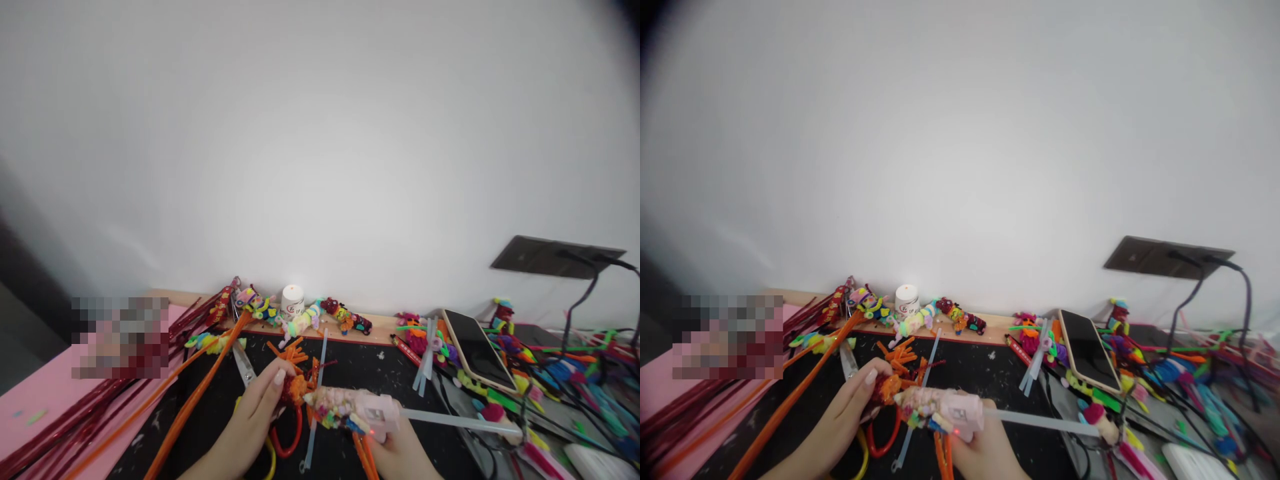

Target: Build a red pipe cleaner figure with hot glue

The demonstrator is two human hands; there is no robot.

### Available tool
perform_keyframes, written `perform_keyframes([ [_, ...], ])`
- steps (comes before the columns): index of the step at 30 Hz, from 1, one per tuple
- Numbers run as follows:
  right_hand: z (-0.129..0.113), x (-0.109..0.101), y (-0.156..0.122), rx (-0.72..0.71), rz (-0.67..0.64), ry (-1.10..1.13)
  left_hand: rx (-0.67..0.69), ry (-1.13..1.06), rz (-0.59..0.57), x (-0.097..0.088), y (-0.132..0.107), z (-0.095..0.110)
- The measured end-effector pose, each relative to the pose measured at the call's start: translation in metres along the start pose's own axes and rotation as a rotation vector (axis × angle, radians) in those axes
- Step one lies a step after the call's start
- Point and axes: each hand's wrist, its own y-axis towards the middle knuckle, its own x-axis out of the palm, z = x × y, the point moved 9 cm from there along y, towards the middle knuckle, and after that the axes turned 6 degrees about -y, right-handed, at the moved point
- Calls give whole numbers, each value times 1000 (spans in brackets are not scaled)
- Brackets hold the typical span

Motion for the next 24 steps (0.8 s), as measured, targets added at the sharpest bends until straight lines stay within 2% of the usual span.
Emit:
perform_keyframes([
  [6, 10, -7, -1, 80, 63, 21, 50, 44, -55, 5, -1, 4],
  [13, 1, -1, 0, 24, -9, 34, 93, 103, -16, 0, 0, 6],
  [16, 0, 5, 0, -14, -56, 30, 109, 161, -57, 4, -1, 8],
  [21, 6, -1, -1, 32, 7, -10, 137, 248, -135, 13, -5, 15],
  [24, 5, -3, -1, 57, 0, 20, 140, 232, -153, 15, -6, 16],
])
